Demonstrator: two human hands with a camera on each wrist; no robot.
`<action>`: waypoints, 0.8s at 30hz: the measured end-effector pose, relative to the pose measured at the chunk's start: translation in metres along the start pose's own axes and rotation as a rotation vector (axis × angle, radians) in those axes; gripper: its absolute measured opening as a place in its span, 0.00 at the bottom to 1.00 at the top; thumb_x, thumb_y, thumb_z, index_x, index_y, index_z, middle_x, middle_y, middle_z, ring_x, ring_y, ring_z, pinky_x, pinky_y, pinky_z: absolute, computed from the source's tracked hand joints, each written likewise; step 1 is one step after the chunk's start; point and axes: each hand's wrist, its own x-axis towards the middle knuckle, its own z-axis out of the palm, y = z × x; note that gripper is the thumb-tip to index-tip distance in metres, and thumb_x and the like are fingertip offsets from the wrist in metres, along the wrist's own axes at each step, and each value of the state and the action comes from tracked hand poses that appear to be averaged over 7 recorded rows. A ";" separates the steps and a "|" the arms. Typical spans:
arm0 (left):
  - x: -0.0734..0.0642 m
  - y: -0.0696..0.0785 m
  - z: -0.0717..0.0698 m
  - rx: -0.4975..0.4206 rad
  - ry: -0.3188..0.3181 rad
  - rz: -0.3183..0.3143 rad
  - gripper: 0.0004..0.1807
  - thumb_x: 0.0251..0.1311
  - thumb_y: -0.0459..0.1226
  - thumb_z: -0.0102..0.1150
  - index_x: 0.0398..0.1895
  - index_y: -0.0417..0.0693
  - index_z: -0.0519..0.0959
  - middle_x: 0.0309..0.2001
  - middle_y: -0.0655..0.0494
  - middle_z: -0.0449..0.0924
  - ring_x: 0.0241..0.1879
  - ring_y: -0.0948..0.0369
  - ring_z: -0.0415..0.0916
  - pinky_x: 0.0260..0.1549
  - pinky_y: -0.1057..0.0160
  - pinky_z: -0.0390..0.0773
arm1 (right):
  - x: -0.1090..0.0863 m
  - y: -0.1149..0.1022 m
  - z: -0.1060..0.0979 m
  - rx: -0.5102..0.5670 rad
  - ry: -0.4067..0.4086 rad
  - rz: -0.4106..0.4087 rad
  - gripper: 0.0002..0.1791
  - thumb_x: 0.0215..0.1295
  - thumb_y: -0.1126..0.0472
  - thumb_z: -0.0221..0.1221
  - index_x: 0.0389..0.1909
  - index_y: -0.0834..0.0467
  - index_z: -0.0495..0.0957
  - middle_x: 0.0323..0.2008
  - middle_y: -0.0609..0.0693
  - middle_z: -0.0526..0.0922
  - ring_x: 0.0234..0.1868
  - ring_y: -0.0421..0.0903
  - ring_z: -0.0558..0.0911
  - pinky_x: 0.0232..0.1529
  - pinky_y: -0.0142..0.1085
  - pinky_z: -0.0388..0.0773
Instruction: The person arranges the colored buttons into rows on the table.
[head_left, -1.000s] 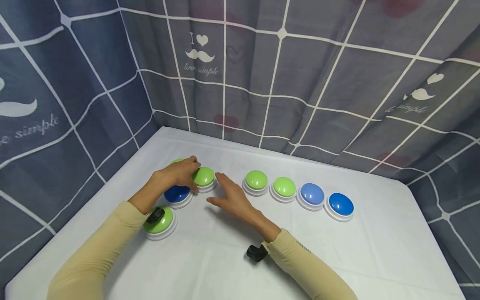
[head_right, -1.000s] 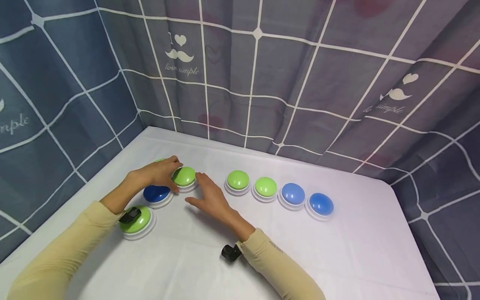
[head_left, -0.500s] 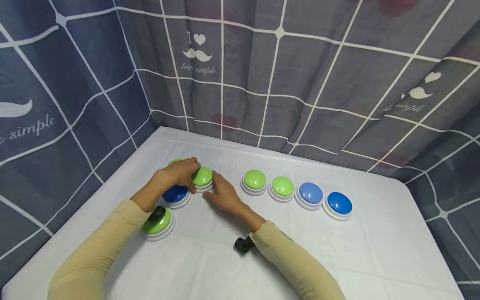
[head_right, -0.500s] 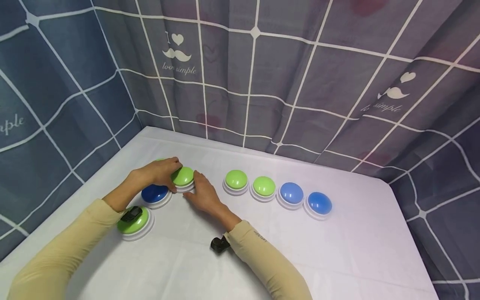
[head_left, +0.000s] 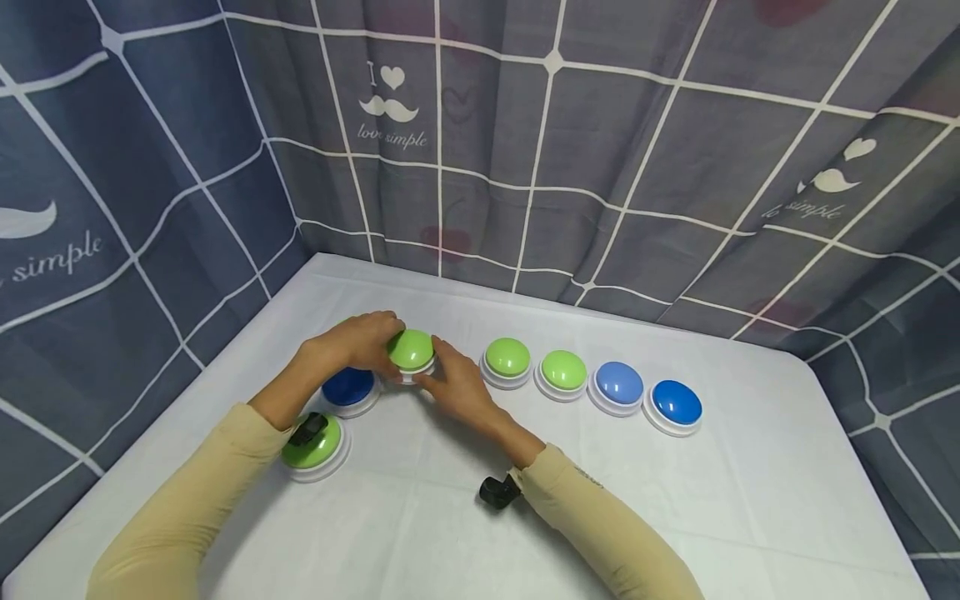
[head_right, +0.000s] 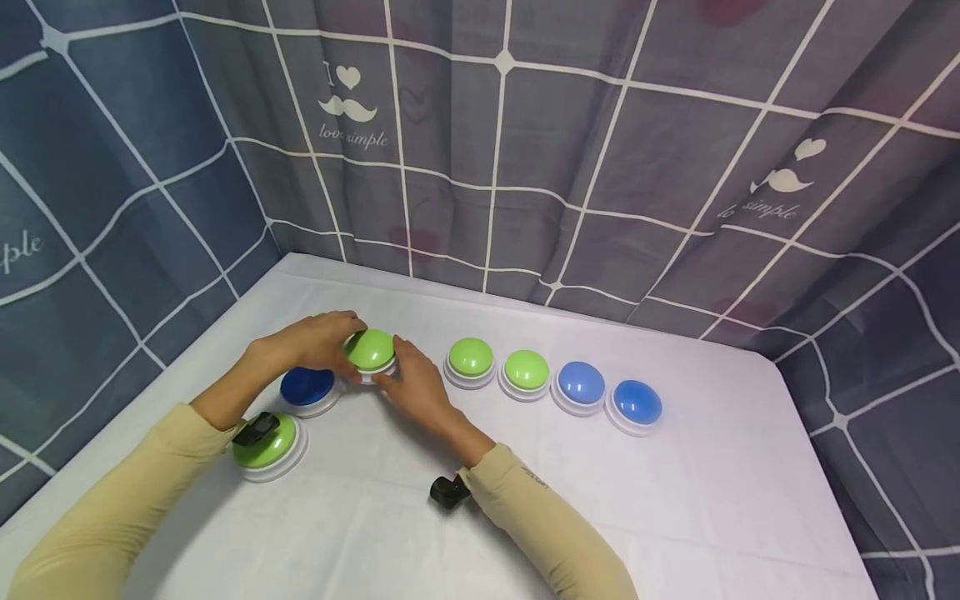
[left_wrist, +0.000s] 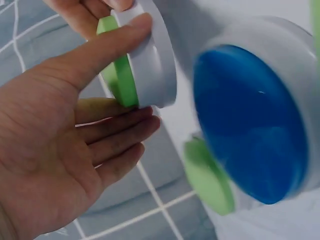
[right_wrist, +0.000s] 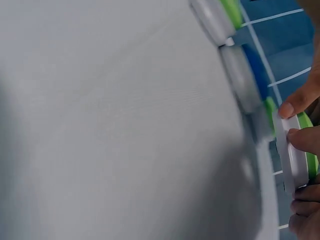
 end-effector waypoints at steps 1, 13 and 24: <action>-0.001 0.004 -0.002 -0.021 0.015 0.017 0.36 0.39 0.47 0.82 0.51 0.38 0.79 0.44 0.51 0.77 0.43 0.54 0.75 0.47 0.51 0.76 | -0.002 -0.001 -0.005 0.004 0.015 -0.004 0.38 0.65 0.56 0.66 0.71 0.65 0.63 0.68 0.59 0.69 0.68 0.53 0.69 0.67 0.44 0.64; -0.006 0.054 0.002 -0.160 0.189 0.158 0.41 0.39 0.51 0.82 0.56 0.41 0.79 0.50 0.51 0.77 0.50 0.55 0.75 0.49 0.52 0.77 | -0.050 0.006 -0.058 0.023 0.159 -0.028 0.37 0.58 0.55 0.71 0.68 0.59 0.70 0.62 0.57 0.76 0.63 0.55 0.74 0.62 0.52 0.69; 0.003 0.096 0.022 -0.135 0.252 0.227 0.41 0.37 0.54 0.82 0.55 0.42 0.80 0.48 0.53 0.79 0.46 0.58 0.77 0.45 0.57 0.79 | -0.093 0.020 -0.090 -0.033 0.164 -0.001 0.37 0.56 0.55 0.73 0.67 0.55 0.71 0.62 0.52 0.77 0.63 0.52 0.74 0.61 0.52 0.70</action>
